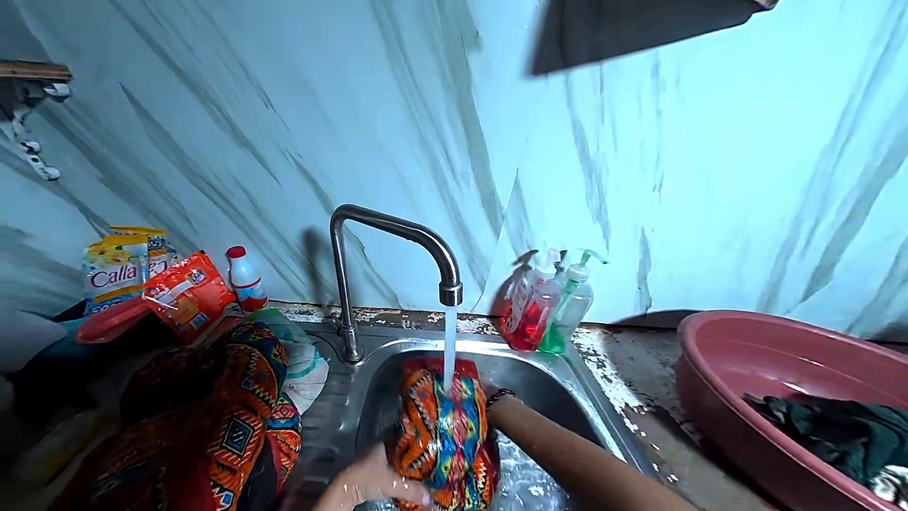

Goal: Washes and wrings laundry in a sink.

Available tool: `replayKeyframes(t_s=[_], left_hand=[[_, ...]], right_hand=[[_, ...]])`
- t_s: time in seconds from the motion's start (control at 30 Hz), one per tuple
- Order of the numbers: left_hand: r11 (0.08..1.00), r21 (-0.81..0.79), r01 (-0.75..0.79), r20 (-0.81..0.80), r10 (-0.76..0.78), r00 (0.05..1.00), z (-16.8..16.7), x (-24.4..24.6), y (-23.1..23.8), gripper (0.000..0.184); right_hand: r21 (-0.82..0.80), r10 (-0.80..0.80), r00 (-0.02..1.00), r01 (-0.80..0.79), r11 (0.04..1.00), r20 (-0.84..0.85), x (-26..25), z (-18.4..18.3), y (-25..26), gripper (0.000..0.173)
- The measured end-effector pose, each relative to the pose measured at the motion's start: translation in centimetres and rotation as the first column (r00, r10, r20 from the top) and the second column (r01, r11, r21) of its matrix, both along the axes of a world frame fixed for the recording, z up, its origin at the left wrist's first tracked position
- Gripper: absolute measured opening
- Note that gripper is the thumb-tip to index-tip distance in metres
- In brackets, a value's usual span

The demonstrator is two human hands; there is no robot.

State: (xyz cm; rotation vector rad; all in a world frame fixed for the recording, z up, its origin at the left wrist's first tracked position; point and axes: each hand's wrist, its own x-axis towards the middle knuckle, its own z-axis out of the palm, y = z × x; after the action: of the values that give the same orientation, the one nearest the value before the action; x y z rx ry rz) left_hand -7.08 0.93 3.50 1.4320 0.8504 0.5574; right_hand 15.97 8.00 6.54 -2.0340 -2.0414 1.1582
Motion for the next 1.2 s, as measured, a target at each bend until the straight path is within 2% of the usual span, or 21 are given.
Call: replayKeyframes(t_s=[0.07,0.13,0.2,0.27,0.33,0.4,0.47,0.53,0.6,0.63,0.73,0.8,0.83,0.87,0.9,0.97,1.0,1.03,1.07,1.13,1.2], left_hand=[[0.985,0.128,0.113,-0.256,-0.077,0.964,2.2,-1.0,-0.5,0.072],[0.95,0.168,0.264,-0.447,-0.165,0.879,3.7,-1.5,-0.4,0.076],[0.887,0.123,0.446,-0.607,-0.288,0.741,5.8,-0.8,0.0,0.071],[0.794,0.166,0.585,-0.684,-0.335,0.648,4.7,0.3,0.7,0.072],[0.698,0.146,0.701,-0.808,-0.325,0.491,3.9,2.8,0.9,0.069],[0.7,0.01,0.715,-0.903,-0.301,0.308,3.9,6.1,0.0,0.058],[0.763,-0.066,0.643,-0.922,-0.294,0.254,3.6,9.0,-1.0,0.037],[0.782,-0.066,0.62,-0.94,-0.256,0.223,2.4,11.3,-2.0,0.039],[0.732,-0.194,0.653,-0.944,-0.32,0.078,4.7,13.0,-3.1,0.046],[0.741,-0.213,0.636,-0.935,-0.343,0.087,5.3,13.3,-3.5,0.049],[0.841,-0.094,0.532,-0.881,-0.319,0.35,1.6,12.4,-3.7,0.058],[0.843,-0.07,0.534,-0.839,-0.339,0.426,-0.2,10.8,-3.4,0.081],[0.836,-0.062,0.545,-0.815,-0.357,0.456,-0.3,9.9,-3.2,0.083],[0.842,-0.033,0.538,-0.776,-0.361,0.518,-0.7,9.0,-3.1,0.077],[0.878,0.018,0.479,-0.696,-0.333,0.636,-1.0,7.9,-3.1,0.064],[0.99,-0.002,0.141,-0.455,-0.127,0.881,-1.1,5.8,-3.5,0.042],[0.989,-0.124,-0.083,-0.315,0.04,0.948,-1.1,5.0,-4.1,0.036],[0.91,-0.331,-0.25,-0.204,0.19,0.96,-0.8,4.3,-4.7,0.039],[0.779,-0.546,-0.309,-0.133,0.283,0.95,-0.3,3.7,-4.9,0.055],[0.545,-0.808,-0.226,0.003,0.387,0.922,-0.1,2.5,-4.8,0.095],[0.479,-0.868,-0.132,0.136,0.484,0.865,-0.4,2.4,-4.2,0.118]], right_hand=[[0.009,0.044,0.988,-0.043,0.999,-0.145,-1.5,0.5,0.7,0.034],[-0.013,0.22,0.974,-0.219,0.976,0.045,-2.5,0.6,2.9,0.041],[0.042,0.24,0.963,-0.247,0.968,0.124,-3.3,0.3,3.9,0.053],[0.092,0.225,0.965,-0.239,0.967,0.138,-4.0,0.0,4.6,0.056],[0.047,0.271,0.936,-0.288,0.957,0.226,-5.1,1.5,4.6,0.053],[0.029,0.353,0.885,-0.379,0.925,0.305,-6.1,2.0,4.4,0.046],[0.007,0.412,0.831,-0.447,0.895,0.373,-7.3,2.3,3.5,0.04],[-0.046,0.429,0.787,-0.458,0.888,0.444,-8.6,2.9,1.7,0.036],[-0.136,0.438,0.761,-0.429,0.893,0.479,-9.8,3.7,0.4,0.035],[-0.146,0.448,0.755,-0.435,0.889,0.479,-9.9,3.6,-0.1,0.034],[-0.138,0.447,0.792,-0.43,0.892,0.417,-9.5,3.5,-1.3,0.045],[-0.078,0.43,0.841,-0.429,0.9,0.328,-8.6,3.7,-1.7,0.047],[-0.022,0.411,0.867,-0.422,0.906,0.283,-7.9,3.8,-2.0,0.047],[0.048,0.39,0.889,-0.412,0.91,0.241,-7.2,4.0,-2.4,0.045],[0.113,0.381,0.903,-0.407,0.906,0.198,-6.4,4.3,-2.8,0.044],[0.225,0.414,0.904,-0.428,0.875,0.11,-5.2,6.0,-3.7,0.044],[0.284,0.451,0.89,-0.451,0.846,0.072,-4.7,6.8,-4.1,0.044],[0.347,0.49,0.871,-0.472,0.81,0.042,-4.2,7.5,-4.5,0.044],[0.393,0.519,0.855,-0.484,0.782,0.022,-3.8,8.2,-4.8,0.043],[0.489,0.569,0.822,-0.495,0.718,-0.005,-3.3,9.1,-5.4,0.039],[0.594,0.634,0.773,-0.494,0.635,-0.035,-3.0,9.7,-5.8,0.035]])
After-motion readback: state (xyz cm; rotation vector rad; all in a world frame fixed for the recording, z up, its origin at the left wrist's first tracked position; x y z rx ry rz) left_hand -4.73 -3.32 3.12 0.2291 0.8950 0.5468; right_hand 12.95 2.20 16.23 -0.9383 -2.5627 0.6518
